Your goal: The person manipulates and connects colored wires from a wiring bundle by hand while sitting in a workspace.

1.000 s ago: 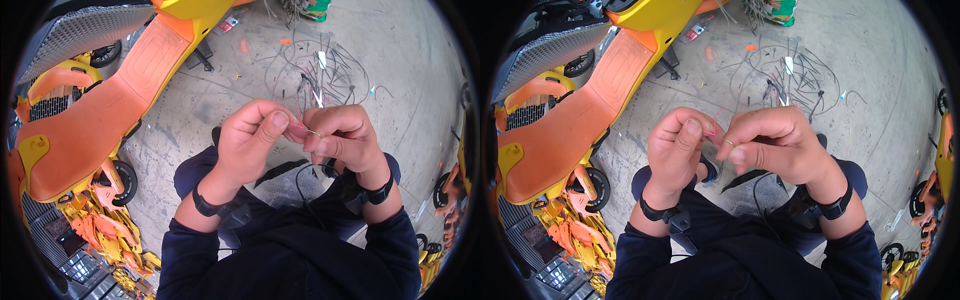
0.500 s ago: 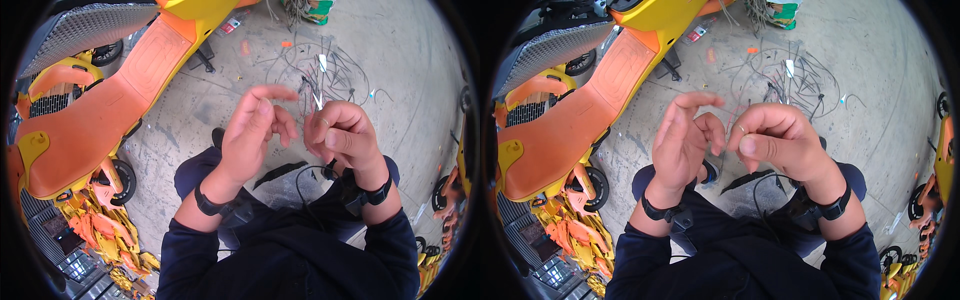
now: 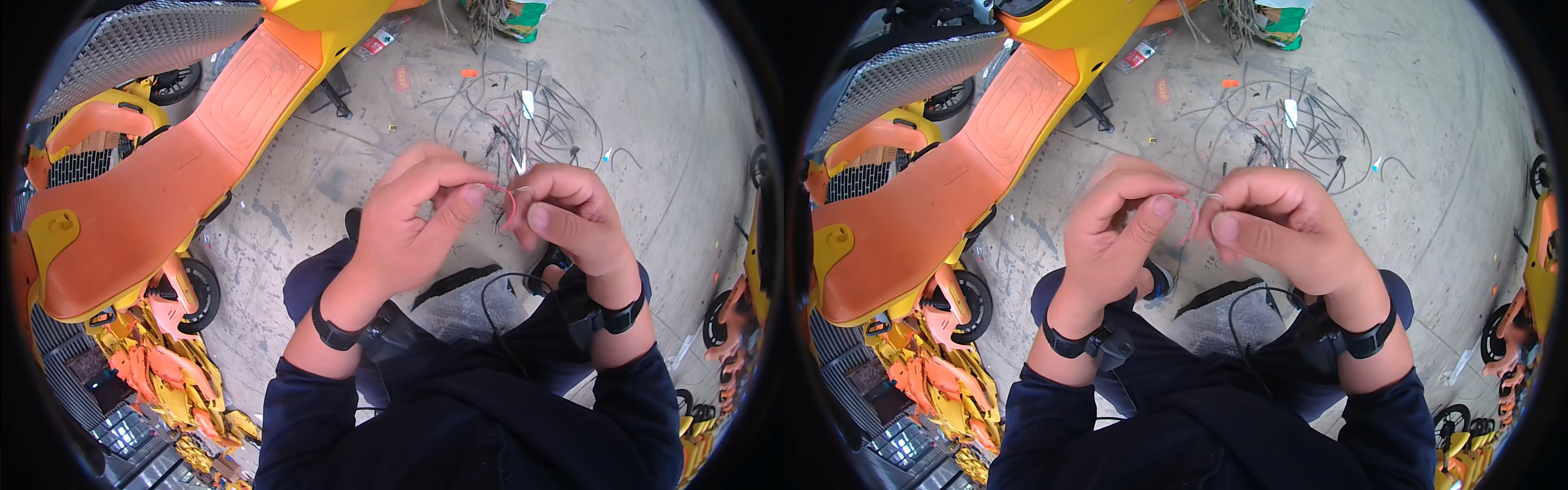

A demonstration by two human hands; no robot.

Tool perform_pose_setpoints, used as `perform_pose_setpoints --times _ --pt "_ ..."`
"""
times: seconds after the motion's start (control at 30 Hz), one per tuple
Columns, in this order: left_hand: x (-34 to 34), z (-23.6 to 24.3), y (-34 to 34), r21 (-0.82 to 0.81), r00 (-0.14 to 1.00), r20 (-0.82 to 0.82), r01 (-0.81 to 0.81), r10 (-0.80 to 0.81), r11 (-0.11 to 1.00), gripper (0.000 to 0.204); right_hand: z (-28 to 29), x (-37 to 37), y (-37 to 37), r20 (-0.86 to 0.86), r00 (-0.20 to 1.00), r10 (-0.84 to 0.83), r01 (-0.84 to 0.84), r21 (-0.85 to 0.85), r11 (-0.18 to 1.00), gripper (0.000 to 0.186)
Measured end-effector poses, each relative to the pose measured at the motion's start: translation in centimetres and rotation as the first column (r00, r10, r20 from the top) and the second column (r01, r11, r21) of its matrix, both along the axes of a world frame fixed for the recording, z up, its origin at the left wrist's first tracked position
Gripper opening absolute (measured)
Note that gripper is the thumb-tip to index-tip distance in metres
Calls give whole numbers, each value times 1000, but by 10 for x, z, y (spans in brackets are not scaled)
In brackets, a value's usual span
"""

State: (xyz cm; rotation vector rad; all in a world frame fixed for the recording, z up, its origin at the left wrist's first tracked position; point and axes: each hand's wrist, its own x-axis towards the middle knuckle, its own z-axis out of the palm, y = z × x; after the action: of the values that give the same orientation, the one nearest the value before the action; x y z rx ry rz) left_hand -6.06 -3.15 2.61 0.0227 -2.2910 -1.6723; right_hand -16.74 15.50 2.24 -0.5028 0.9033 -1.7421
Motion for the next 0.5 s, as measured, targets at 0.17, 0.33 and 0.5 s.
perform_pose_setpoints --times 0.17,0.33,0.5 --pt "-1 -3 -5 -320 992 -108 -91 59 943 16 -8 -1 -11 -794 522 -312 414 -83 906 21" --pt "-1 -6 -7 -437 986 -156 -120 57 891 20 -10 -4 -12 -888 400 -225 389 -58 919 20" --pt "0 -2 -3 -485 985 -145 -152 91 861 25 -7 -5 -8 -906 417 -75 333 75 940 9"
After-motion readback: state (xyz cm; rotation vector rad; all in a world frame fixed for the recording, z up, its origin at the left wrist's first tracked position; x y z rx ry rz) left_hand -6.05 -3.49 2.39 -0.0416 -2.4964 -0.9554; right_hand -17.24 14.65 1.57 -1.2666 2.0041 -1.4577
